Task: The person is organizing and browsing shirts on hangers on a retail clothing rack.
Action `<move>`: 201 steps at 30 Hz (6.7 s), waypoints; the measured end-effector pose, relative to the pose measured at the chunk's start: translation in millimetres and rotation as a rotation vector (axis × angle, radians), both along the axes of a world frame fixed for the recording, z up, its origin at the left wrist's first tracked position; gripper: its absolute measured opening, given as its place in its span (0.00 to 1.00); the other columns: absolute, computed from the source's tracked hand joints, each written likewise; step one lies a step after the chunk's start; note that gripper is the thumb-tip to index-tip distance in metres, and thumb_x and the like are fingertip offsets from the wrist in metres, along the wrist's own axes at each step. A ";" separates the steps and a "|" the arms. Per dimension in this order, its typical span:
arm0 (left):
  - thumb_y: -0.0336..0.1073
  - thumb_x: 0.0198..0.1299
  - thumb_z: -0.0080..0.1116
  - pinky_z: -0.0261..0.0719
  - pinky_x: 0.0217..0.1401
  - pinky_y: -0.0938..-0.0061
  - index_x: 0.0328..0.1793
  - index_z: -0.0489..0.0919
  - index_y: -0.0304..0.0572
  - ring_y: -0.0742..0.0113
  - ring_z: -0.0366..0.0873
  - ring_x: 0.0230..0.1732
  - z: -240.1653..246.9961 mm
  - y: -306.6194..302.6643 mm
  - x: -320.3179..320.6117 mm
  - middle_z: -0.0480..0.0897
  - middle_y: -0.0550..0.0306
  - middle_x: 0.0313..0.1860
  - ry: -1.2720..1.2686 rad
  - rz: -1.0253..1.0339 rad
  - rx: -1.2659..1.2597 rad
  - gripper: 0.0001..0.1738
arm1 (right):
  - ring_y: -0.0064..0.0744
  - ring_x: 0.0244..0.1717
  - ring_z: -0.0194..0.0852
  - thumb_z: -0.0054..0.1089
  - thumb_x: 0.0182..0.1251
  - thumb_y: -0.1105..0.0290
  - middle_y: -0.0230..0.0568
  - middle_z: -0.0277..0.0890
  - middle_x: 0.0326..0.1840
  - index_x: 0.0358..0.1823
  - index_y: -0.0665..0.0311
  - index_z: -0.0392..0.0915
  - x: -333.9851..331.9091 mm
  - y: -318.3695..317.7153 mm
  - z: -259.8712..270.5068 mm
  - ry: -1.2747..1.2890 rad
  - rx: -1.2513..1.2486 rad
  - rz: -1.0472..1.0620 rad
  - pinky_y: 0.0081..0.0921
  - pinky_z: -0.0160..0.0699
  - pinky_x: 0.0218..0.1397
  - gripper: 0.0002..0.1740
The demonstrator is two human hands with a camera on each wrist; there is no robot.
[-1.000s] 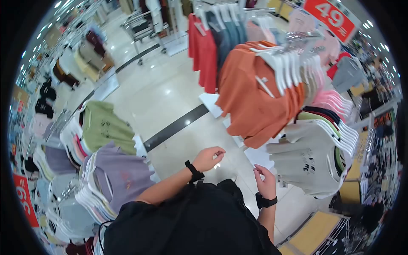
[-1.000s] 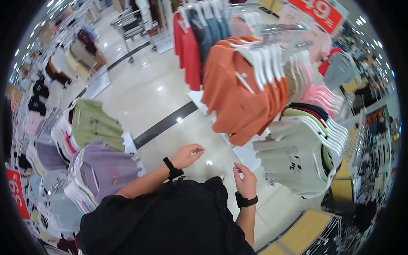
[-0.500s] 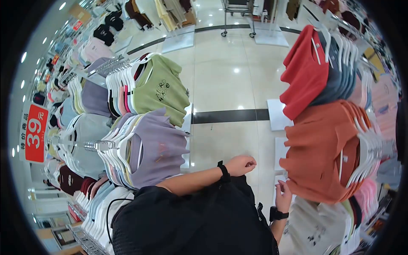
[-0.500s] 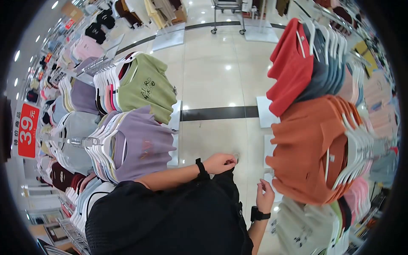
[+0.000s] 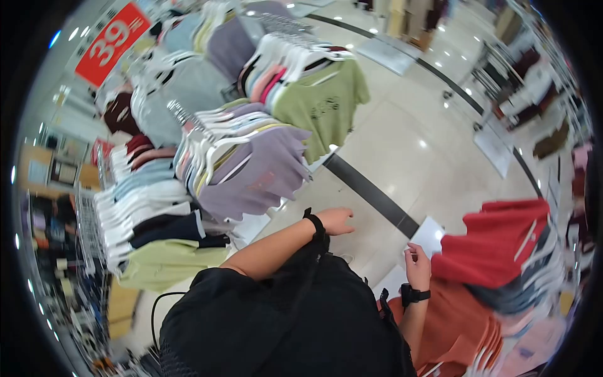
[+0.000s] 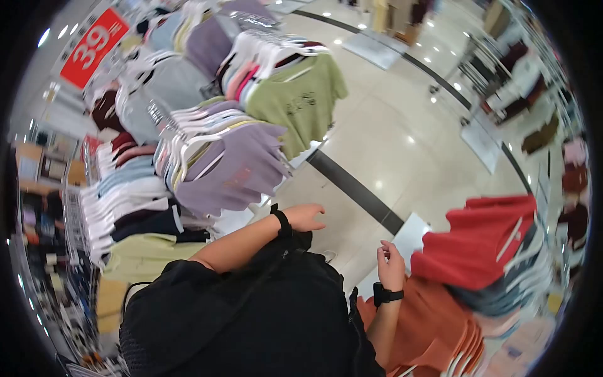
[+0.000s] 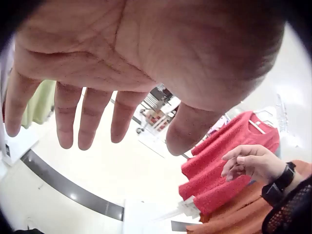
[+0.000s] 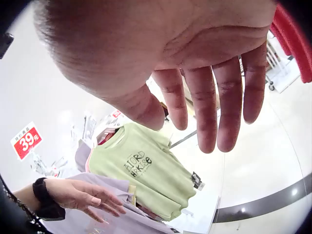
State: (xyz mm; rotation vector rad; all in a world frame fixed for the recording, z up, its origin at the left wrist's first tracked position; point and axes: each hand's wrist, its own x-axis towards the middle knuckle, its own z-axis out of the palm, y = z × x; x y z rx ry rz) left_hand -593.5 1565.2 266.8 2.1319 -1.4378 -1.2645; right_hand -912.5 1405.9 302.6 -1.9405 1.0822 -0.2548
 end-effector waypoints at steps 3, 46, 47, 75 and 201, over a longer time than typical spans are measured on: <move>0.55 0.70 0.62 0.76 0.73 0.54 0.71 0.78 0.39 0.41 0.78 0.69 1.3 22.0 25.8 0.81 0.41 0.68 -0.053 0.149 0.067 0.32 | 0.37 0.42 0.89 0.62 0.77 0.68 0.44 0.88 0.42 0.60 0.64 0.84 45.0 -29.8 -1.5 0.046 -0.009 0.158 0.32 0.83 0.43 0.15; 0.25 0.66 0.63 0.86 0.49 0.66 0.52 0.90 0.40 0.55 0.89 0.42 93.1 -31.4 200.4 0.92 0.51 0.42 -0.666 1.391 -0.656 0.11 | 0.35 0.39 0.88 0.66 0.74 0.70 0.42 0.88 0.43 0.53 0.63 0.86 582.0 -201.1 -37.4 -0.131 0.190 1.319 0.31 0.85 0.44 0.11; 0.25 0.66 0.63 0.86 0.49 0.66 0.52 0.90 0.40 0.55 0.89 0.42 92.8 -20.1 189.4 0.92 0.51 0.42 -0.694 1.420 -0.645 0.11 | 0.35 0.39 0.88 0.66 0.74 0.70 0.42 0.88 0.43 0.53 0.63 0.86 587.4 -187.5 -35.9 -0.140 0.196 1.358 0.31 0.85 0.44 0.11; 0.40 0.71 0.67 0.82 0.65 0.60 0.64 0.84 0.41 0.55 0.85 0.61 13.7 229.4 27.8 0.88 0.50 0.59 -0.368 1.818 -0.410 0.19 | 0.27 0.38 0.82 0.65 0.76 0.71 0.37 0.85 0.45 0.54 0.64 0.85 460.2 -7.0 -28.0 -0.249 0.077 1.154 0.25 0.80 0.42 0.10; 0.30 0.71 0.64 0.85 0.46 0.67 0.53 0.80 0.34 0.61 0.87 0.39 202.9 468.0 30.5 0.88 0.49 0.36 -0.378 2.194 -1.652 0.09 | 0.61 0.29 0.83 0.75 0.66 0.54 0.55 0.81 0.25 0.30 0.64 0.84 453.1 167.8 -45.8 -0.071 -0.307 1.448 0.47 0.77 0.33 0.20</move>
